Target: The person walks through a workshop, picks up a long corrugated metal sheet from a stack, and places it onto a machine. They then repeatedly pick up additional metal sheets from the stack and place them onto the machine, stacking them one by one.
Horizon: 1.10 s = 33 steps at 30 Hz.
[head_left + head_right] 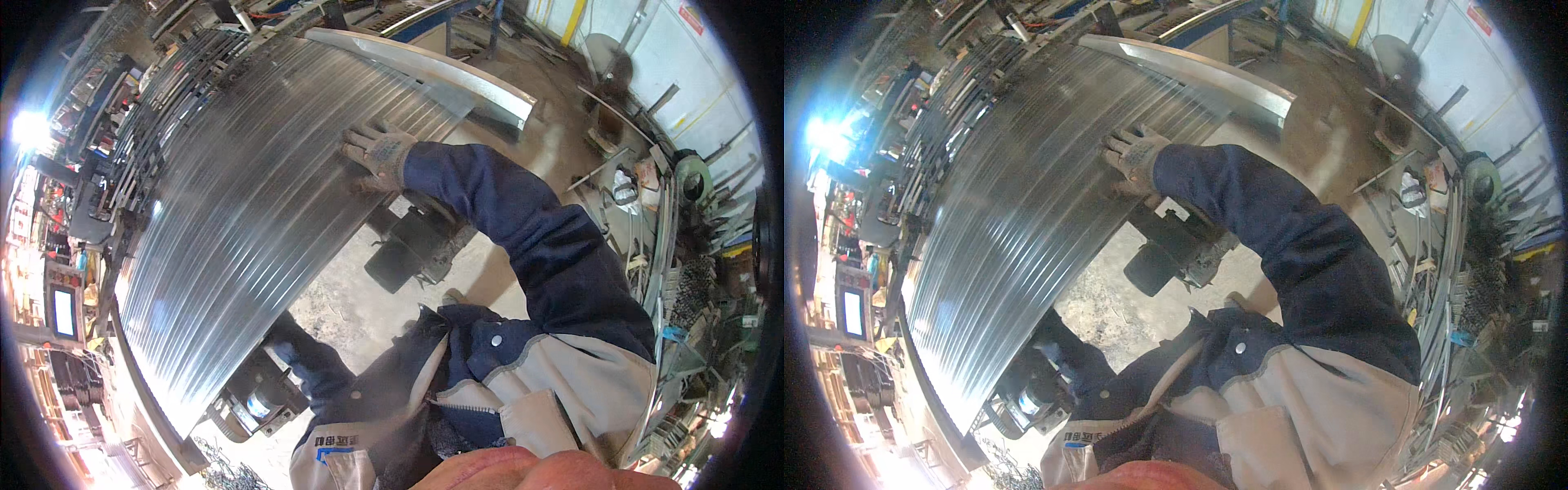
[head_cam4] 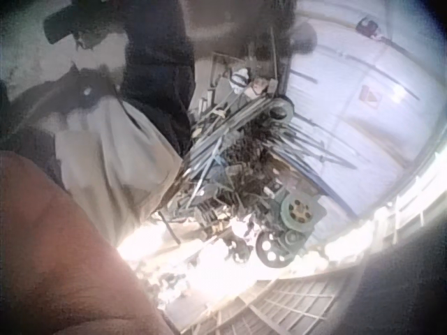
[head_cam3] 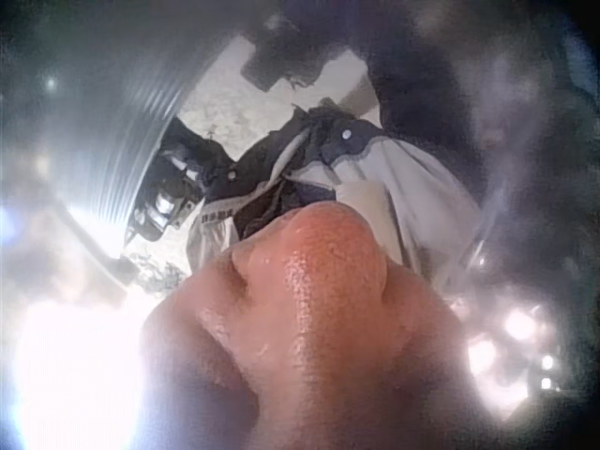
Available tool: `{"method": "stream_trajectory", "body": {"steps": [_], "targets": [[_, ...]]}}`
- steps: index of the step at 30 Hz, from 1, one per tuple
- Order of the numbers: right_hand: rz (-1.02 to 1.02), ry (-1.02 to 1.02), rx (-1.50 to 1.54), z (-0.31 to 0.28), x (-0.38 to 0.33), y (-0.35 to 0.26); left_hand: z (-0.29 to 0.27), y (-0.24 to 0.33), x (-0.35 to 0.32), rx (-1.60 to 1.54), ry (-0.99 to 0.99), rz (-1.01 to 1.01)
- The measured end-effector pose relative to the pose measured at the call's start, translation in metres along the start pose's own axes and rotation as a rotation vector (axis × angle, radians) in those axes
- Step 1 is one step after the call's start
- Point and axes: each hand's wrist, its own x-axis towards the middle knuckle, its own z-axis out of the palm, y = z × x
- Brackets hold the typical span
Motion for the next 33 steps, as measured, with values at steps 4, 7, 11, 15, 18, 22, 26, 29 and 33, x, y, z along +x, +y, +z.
{"method": "stream_trajectory", "body": {"steps": [4,7,11,15,18,22,26,29,33], "targets": [[0.029,0.047,0.041,0.015,-0.002,0.028,-0.018,0.002,0.006,0.009,0.033,-0.022],[0.126,-0.024,0.033,0.016,-0.001,0.042,-0.030,0.000,0.007,0.008,0.043,-0.054],[0.171,-0.010,0.050,0.009,0.001,0.041,-0.044,-0.001,0.009,-0.018,0.042,-0.090],[0.269,-0.081,-0.007,-0.004,0.004,0.038,-0.051,-0.008,0.010,-0.059,0.025,-0.145],[0.463,-0.129,0.022,-0.019,0.000,0.023,-0.055,-0.015,0.005,-0.085,0.006,-0.205],[0.325,0.093,-0.143,-0.036,-0.037,-0.044,-0.074,-0.029,-0.004,-0.119,-0.008,-0.307],[-0.264,0.063,0.549,-0.027,-0.088,-0.131,-0.102,-0.048,-0.022,-0.163,0.064,-0.491],[-0.192,0.273,0.491,-0.006,-0.085,-0.166,-0.100,-0.055,-0.042,-0.249,-0.018,-0.629],[-0.015,0.137,0.223,0.014,-0.066,-0.173,-0.050,-0.001,-0.081,0.226,0.278,-0.592]]}}
